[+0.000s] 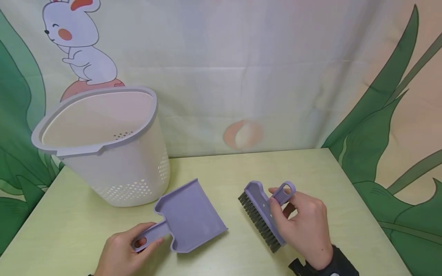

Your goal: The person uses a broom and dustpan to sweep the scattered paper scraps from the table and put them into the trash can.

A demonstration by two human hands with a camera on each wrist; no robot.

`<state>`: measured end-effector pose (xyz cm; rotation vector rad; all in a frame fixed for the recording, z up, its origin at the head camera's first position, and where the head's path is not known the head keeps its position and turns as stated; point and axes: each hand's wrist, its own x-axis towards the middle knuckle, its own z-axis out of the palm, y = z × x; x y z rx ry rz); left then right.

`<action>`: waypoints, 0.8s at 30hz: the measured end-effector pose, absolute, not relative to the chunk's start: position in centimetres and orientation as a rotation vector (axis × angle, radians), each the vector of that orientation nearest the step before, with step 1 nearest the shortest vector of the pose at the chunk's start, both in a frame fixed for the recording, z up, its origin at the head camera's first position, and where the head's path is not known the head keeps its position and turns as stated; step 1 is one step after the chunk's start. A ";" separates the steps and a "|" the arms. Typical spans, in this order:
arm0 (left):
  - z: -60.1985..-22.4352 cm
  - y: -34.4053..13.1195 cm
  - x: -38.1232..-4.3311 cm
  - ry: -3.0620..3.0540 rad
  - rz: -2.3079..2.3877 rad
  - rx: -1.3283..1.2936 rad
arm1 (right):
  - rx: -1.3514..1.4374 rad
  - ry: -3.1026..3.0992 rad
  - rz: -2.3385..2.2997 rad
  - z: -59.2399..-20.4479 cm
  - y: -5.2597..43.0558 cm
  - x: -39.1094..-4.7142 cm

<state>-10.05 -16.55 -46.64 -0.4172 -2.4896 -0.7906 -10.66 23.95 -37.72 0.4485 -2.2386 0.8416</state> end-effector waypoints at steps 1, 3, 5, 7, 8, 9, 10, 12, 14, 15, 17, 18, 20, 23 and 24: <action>-46.8 -16.4 -10.0 -2.527 -0.801 -0.380 | 0.449 -2.234 0.847 -37.8 23.9 -10.7; -46.8 -16.2 -9.9 -2.615 -0.837 -0.290 | 0.449 -2.234 0.854 -37.8 23.8 -10.6; -46.7 -16.0 -9.9 -2.703 -0.884 -0.193 | 0.469 -2.215 0.842 -38.0 23.7 -10.7; -46.5 -15.9 -9.9 -2.791 -0.963 -0.110 | 0.501 -2.209 0.827 -38.1 23.3 -10.7; -46.4 -15.9 -9.8 -2.838 -1.016 -0.076 | 0.522 -2.203 0.815 -38.2 23.1 -10.8; -46.4 -15.9 -9.8 -2.881 -1.067 -0.056 | 0.544 -2.197 0.805 -38.4 22.9 -10.8; -46.3 -15.9 -9.7 -2.924 -1.118 -0.045 | 0.566 -2.192 0.792 -38.5 22.6 -10.8; -46.3 -16.0 -9.6 -3.005 -1.240 -0.073 | 0.625 -2.168 0.770 -38.8 22.0 -10.9; -46.4 -16.1 -9.5 -3.080 -1.368 -0.116 | 0.693 -2.127 0.740 -39.1 21.2 -11.1; -46.6 -16.2 -9.5 -3.114 -1.423 -0.149 | 0.728 -2.111 0.723 -39.2 20.6 -11.2; -46.9 -16.4 -9.2 -3.150 -1.601 -0.206 | 0.816 -2.067 0.662 -39.5 19.4 -11.4; -47.0 -16.4 -9.1 -3.151 -1.714 -0.224 | 0.858 -2.051 0.627 -39.6 18.6 -11.5; -47.4 -16.5 -8.8 -3.105 -1.980 -0.256 | 0.952 -2.021 0.547 -39.9 17.1 -11.5; -48.2 -16.3 -8.5 -2.964 -2.359 -0.306 | 1.088 -1.956 0.411 -40.5 15.0 -11.6; -48.5 -16.2 -8.5 -2.912 -2.480 -0.325 | 1.135 -1.927 0.371 -40.7 14.3 -11.6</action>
